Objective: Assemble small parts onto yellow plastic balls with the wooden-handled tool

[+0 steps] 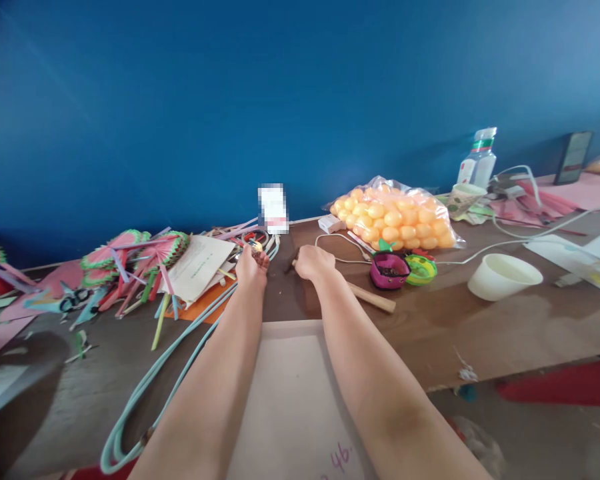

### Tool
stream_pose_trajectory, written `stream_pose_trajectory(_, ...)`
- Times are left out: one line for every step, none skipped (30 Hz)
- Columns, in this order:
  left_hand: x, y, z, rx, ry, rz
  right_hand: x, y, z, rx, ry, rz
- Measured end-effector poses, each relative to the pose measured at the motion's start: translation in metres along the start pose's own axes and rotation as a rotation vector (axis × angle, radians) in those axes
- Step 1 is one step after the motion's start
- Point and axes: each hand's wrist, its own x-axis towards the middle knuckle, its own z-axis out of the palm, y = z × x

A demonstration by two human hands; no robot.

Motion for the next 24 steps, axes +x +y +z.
stream_pose_trajectory(-0.001,0.001,0.001,-0.004,0.007,-0.002,-0.002,-0.001,-0.002,0.002,0.015,-0.009)
stream_pose_trajectory(-0.001,0.002,0.001,-0.009,0.014,-0.004,-0.004,-0.002,-0.004,0.008,0.033,-0.029)
stream_pose_trajectory(-0.002,0.003,0.002,-0.015,0.019,-0.004,-0.006,-0.004,-0.006,0.019,0.047,-0.056)
stream_pose_trajectory(-0.003,0.004,0.002,-0.024,0.017,-0.001,-0.009,-0.005,-0.008,0.032,0.057,-0.092)
stream_pose_trajectory(-0.005,0.006,0.003,-0.034,0.01,0.005,-0.012,-0.007,-0.01,0.045,0.061,-0.134)
stream_pose_trajectory(-0.006,0.007,0.003,-0.043,-0.001,0.01,-0.015,-0.009,-0.011,0.057,0.059,-0.177)
stream_pose_trajectory(-0.008,0.008,0.002,-0.052,-0.016,0.018,-0.017,-0.011,-0.012,0.062,0.049,-0.216)
stream_pose_trajectory(-0.009,0.009,0.001,-0.06,-0.028,0.025,-0.019,-0.013,-0.013,0.06,0.037,-0.248)
stream_pose_trajectory(-0.011,0.01,-0.001,-0.065,-0.037,0.032,-0.021,-0.016,-0.012,0.053,0.023,-0.275)
stream_pose_trajectory(-0.013,0.012,-0.004,-0.069,-0.04,0.037,-0.023,-0.018,-0.011,0.044,0.008,-0.302)
stream_pose_trajectory(-0.016,0.013,-0.007,-0.073,-0.038,0.044,-0.025,-0.021,-0.01,0.034,-0.008,-0.326)
stream_pose_trajectory(-0.019,0.014,-0.01,-0.076,-0.034,0.05,-0.027,-0.024,-0.008,0.023,-0.023,-0.343)
stream_pose_trajectory(-0.022,0.016,-0.014,-0.079,-0.025,0.052,-0.029,-0.027,-0.007,0.012,-0.038,-0.358)
stream_pose_trajectory(-0.026,0.018,-0.017,-0.084,-0.013,0.051,-0.032,-0.029,-0.005,0.004,-0.05,-0.369)
stream_pose_trajectory(-0.031,0.021,-0.02,-0.09,0.002,0.048,-0.035,-0.031,-0.004,-0.001,-0.059,-0.377)
stream_pose_trajectory(-0.036,0.023,-0.023,-0.098,0.021,0.044,-0.039,-0.032,-0.004,-0.003,-0.065,-0.383)
stream_pose_trajectory(-0.04,0.026,-0.025,-0.108,0.039,0.043,-0.043,-0.032,-0.003,-0.004,-0.074,-0.387)
stream_pose_trajectory(-0.045,0.028,-0.027,-0.116,0.053,0.043,-0.047,-0.032,-0.003,-0.007,-0.085,-0.392)
stream_pose_trajectory(-0.05,0.029,-0.028,-0.123,0.056,0.042,-0.051,-0.031,-0.003,-0.011,-0.102,-0.397)
stream_pose_trajectory(-0.054,0.03,-0.029,-0.13,0.052,0.036,-0.055,-0.029,-0.002,-0.017,-0.126,-0.404)
stream_pose_trajectory(-0.058,0.031,-0.03,-0.135,0.038,0.026,-0.059,-0.027,-0.001,-0.028,-0.155,-0.415)
stream_pose_trajectory(-0.061,0.031,-0.03,-0.14,0.017,0.014,-0.062,-0.025,0.0,-0.043,-0.181,-0.429)
stream_pose_trajectory(-0.063,0.03,-0.03,-0.144,-0.007,0.002,-0.064,-0.023,0.002,-0.061,-0.204,-0.443)
stream_pose_trajectory(-0.065,0.03,-0.03,-0.146,-0.027,-0.007,-0.066,-0.022,0.005,-0.083,-0.227,-0.453)
